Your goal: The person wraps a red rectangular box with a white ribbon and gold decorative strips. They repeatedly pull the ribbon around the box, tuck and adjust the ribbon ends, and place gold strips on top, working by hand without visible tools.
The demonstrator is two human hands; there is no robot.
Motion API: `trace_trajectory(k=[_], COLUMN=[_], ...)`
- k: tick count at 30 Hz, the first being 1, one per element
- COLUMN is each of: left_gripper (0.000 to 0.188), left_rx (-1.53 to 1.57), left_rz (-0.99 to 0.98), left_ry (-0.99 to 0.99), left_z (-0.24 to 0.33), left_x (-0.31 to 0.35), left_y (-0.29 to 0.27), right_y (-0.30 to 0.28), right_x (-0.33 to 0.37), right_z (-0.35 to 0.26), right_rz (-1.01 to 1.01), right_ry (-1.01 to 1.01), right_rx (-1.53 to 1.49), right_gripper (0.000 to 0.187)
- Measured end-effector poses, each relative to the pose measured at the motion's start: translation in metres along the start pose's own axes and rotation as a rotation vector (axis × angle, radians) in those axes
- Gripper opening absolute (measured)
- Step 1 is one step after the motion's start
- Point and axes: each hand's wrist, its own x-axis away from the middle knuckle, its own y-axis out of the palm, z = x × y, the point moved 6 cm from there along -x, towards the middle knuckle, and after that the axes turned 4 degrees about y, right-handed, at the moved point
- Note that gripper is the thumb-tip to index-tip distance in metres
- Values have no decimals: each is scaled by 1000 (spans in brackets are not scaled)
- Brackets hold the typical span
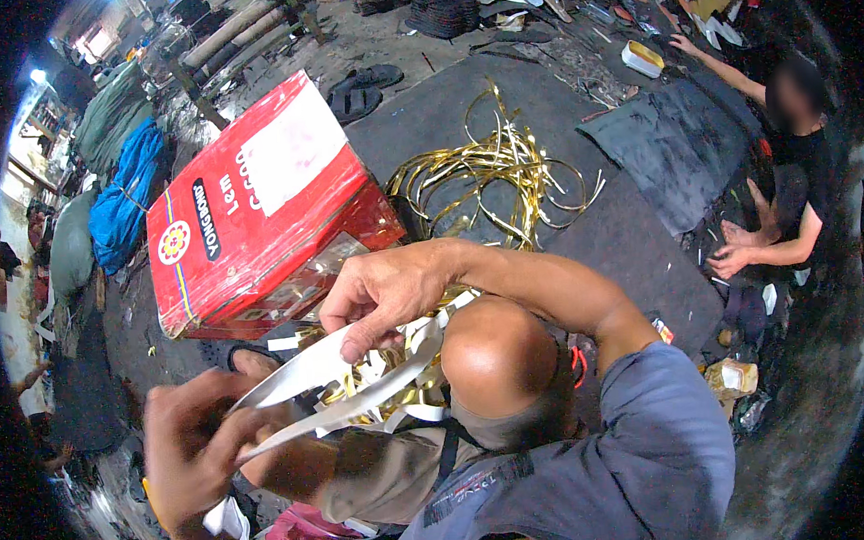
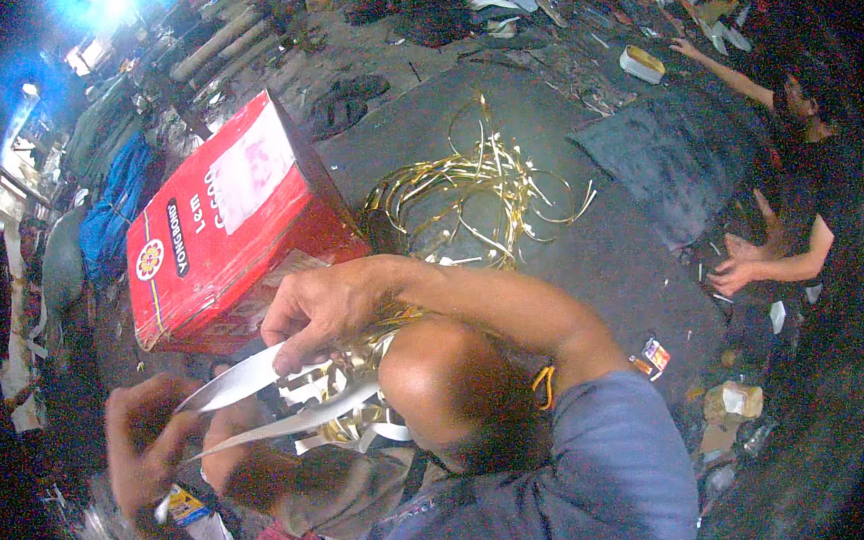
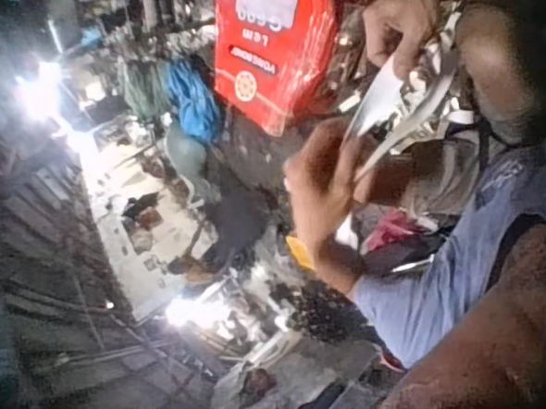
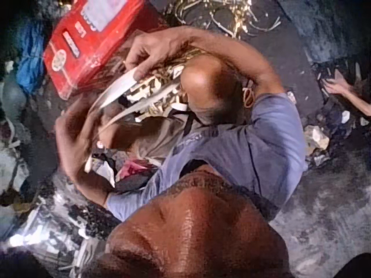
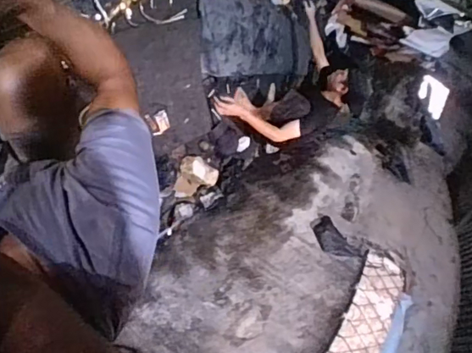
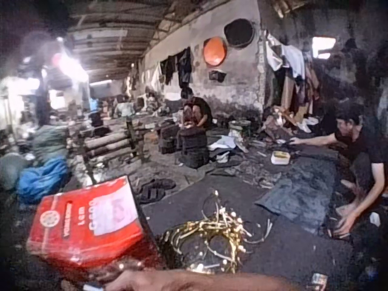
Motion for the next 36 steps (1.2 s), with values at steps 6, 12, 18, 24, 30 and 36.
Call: trace_trajectory(k=[6,12,18,24,30,36], left_gripper=[25,30,34,12,14,25], left_rx=[-143,-187,-164,-24,348,115], left_rz=[491,467,389,209,407,-450], left_ry=[214,167,111,423,253,13], left_z=[-6,0,7,33,-33,-70], left_x=[39,49,60,-41,-28,-39], left_y=[-69,-75,-79,23,-26,48], right_y=[-13,-13,-54,2,-59,-111], right_x=[18,16,42,-14,17,81], right_z=[2,31,77,-90,-96,-116], right_rz=[73,22,304,352,373,528], right_ry=[-29,3,512,-480,-304,-163], right_rx=[-200,-80,990,219,607,584], right_gripper=[22,25,40,43,31,24])
